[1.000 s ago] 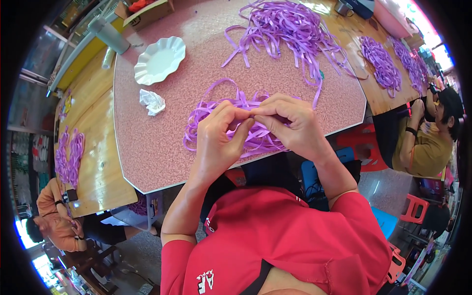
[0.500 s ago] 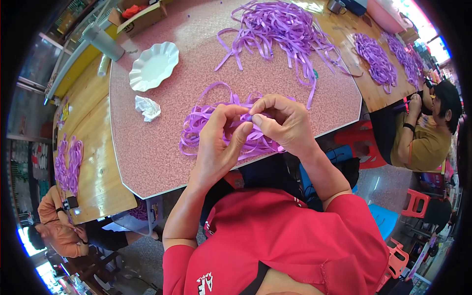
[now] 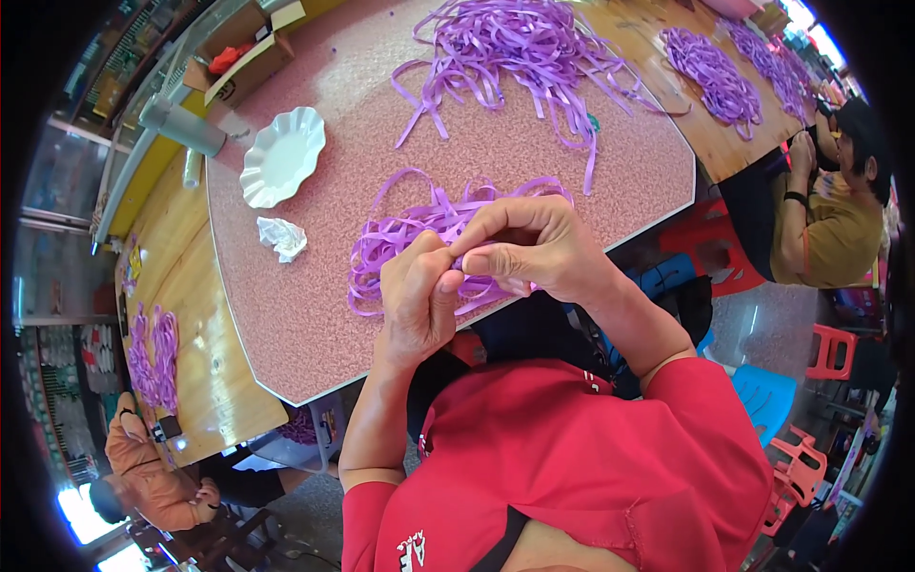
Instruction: Knotting and tying purple plastic ribbons at a workshop table.
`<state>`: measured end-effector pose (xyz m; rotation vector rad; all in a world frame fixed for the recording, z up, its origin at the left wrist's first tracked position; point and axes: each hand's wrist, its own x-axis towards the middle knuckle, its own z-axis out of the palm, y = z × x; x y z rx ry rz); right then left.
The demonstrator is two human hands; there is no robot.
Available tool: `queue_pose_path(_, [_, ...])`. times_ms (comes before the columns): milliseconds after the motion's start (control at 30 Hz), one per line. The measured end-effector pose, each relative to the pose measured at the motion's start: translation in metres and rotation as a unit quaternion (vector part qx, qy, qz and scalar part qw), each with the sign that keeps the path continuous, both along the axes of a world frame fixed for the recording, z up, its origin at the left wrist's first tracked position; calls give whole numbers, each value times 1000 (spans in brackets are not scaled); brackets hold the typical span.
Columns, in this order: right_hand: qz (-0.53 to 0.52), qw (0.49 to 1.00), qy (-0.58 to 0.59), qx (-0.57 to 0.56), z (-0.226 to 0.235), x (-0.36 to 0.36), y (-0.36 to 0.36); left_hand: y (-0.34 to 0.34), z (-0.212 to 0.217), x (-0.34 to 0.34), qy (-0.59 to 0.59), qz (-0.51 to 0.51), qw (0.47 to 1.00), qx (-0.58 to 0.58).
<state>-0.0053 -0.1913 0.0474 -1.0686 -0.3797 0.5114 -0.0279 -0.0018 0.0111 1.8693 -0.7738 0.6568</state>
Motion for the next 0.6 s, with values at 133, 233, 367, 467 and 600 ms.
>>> queue_pose_path(133, [-76, 965, -250, -41, -11, 5, 1, 2, 8, -3, 50, -55, 997, -23])
queue_pose_path(233, [-146, 873, -461, -65, -10, 8, 2, 1, 12, -7, 124, -97, 985, -69])
queue_pose_path(367, [-175, 796, -572, -92, -4, 12, 0, -7, 17, -18, 207, -85, 965, -139])
queue_pose_path(467, [-170, 781, -591, -108, -6, 18, 1, -1, 11, -18, 333, -110, 918, -183])
queue_pose_path(600, [-169, 861, -475, -66, -22, 18, 11, -2, 6, -12, 365, -132, 891, -236])
